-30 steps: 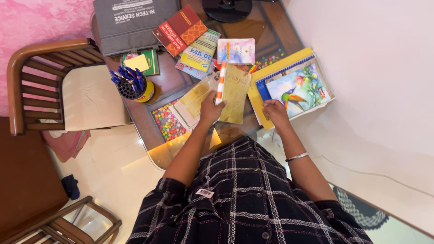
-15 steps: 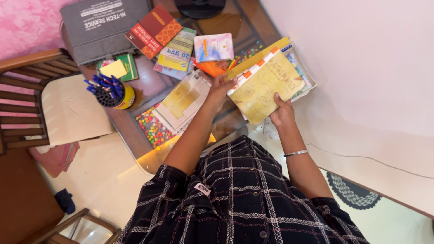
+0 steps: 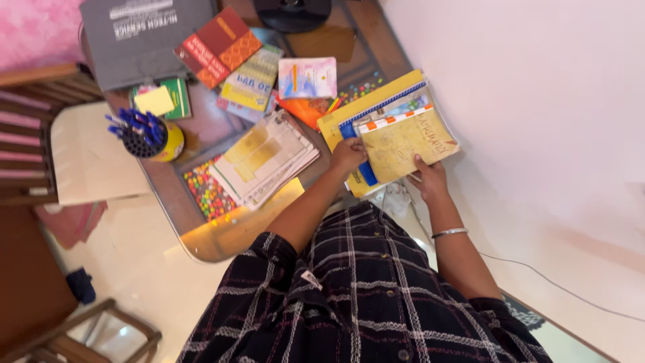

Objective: The person sorts through a stack of papers and documents, then arranges various stationery items on a glass table. They handle notebooks, books, a pen holder, and a gray service bag, moving them into organized piles and positions.

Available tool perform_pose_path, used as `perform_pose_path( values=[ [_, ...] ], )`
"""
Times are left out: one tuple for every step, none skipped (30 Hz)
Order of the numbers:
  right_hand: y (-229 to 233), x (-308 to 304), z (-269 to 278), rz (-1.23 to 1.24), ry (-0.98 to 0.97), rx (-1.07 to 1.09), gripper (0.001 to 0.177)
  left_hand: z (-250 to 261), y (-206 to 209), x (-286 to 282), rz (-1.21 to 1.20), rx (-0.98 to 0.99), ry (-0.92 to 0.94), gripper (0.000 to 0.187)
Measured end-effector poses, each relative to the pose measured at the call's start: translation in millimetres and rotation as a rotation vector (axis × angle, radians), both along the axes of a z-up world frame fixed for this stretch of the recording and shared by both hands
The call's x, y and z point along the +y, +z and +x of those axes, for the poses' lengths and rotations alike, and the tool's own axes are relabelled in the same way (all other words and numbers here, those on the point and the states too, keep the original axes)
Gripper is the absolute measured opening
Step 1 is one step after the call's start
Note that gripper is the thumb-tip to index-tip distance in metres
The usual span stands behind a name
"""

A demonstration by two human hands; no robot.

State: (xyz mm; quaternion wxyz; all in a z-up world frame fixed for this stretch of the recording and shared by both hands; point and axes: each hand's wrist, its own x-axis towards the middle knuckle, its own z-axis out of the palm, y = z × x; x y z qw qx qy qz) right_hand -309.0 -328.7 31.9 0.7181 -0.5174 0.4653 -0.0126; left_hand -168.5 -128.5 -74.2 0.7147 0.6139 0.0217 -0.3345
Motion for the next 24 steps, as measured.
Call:
perform_pose_path(
  values=[
    [-8, -9, -5, -0.057, 0.034, 0.05, 0.039, -1, 0, 1, 0.045, -0.085, -0.005, 0.026],
    [-17, -17, -7, -0.114, 0.068, 0.098, 0.037, -3, 1, 4, 0.091, -0.168, -0.01, 0.026],
    [-21, -21, -4, -0.173, 0.101, 0.139, 0.037, 3, 1, 12, 0.171, -0.322, 0.057, 0.024],
    [-24, -25, -6, -0.203, 0.107, 0.182, 0.036, 10, 2, 29, 0.254, -0.475, 0.123, 0.022],
    [-28, -27, -8, -0.234, 0.111, 0.219, 0.036, 22, 2, 47, 0.338, -0.634, 0.187, 0.021],
    [-30, -27, -7, -0.266, 0.114, 0.255, 0.037, 33, 3, 68, 0.537, -0.615, 0.234, 0.016],
    [-30, -27, -9, -0.249, 0.142, 0.277, 0.036, 40, 2, 96, 0.734, -0.585, 0.276, 0.013],
    [-27, -27, -12, -0.232, 0.169, 0.3, 0.035, 59, 4, 136, 0.8, -0.925, 0.324, 0.048],
    [-24, -26, -12, -0.216, 0.193, 0.322, 0.034, 68, 6, 167, 0.986, -0.799, 0.353, 0.056],
    [-23, -23, -12, -0.182, 0.218, 0.356, 0.033, 72, 8, 199, 1.078, -0.849, 0.387, 0.053],
    [-22, -23, -11, -0.149, 0.243, 0.388, 0.032, 75, 15, 224, 1.216, -0.685, 0.354, 0.056],
    [-22, -23, -10, -0.116, 0.267, 0.42, 0.032, 74, 25, 244, 1.345, -0.515, 0.319, 0.061],
    [-24, -22, -8, -0.12, 0.261, 0.409, 0.03, 72, 35, 256, 1.359, -0.46, 0.222, 0.066],
    [-26, -21, -7, -0.124, 0.255, 0.397, 0.028, 71, 46, 267, 1.37, -0.403, 0.125, 0.071],
    [-28, -20, -6, -0.127, 0.248, 0.389, 0.027, 67, 56, 277, 1.379, -0.343, 0.027, 0.077],
    [-30, -18, -6, -0.164, 0.261, 0.386, 0.026, 61, 63, 282, 1.396, -0.33, -0.006, 0.076],
    [-29, -17, -3, -0.203, 0.269, 0.379, 0.026, 58, 68, 280, 1.41, -0.324, -0.039, 0.074],
    [-29, -14, 0, -0.242, 0.276, 0.373, 0.025, 55, 72, 278, 1.423, -0.318, -0.073, 0.073],
    [-28, -10, 2, -0.291, 0.282, 0.383, 0.028, 54, 74, 277, 1.416, -0.314, -0.085, 0.078],
    [-26, -5, 5, -0.34, 0.288, 0.393, 0.031, 52, 75, 276, 1.409, -0.31, -0.097, 0.084],
    [-23, 0, 5, -0.39, 0.29, 0.406, 0.033, 50, 75, 274, 1.4, -0.307, -0.114, 0.089],
    [-20, 7, 4, -0.459, 0.267, 0.428, 0.035, 49, 74, 274, 1.359, -0.256, -0.136, 0.086],
    [-18, 14, 6, -0.529, 0.245, 0.447, 0.037, 48, 72, 274, 1.318, -0.207, -0.153, 0.083],
    [-17, 20, 8, -0.598, 0.222, 0.466, 0.041, 48, 70, 275, 1.276, -0.158, -0.171, 0.08]
  ],
)
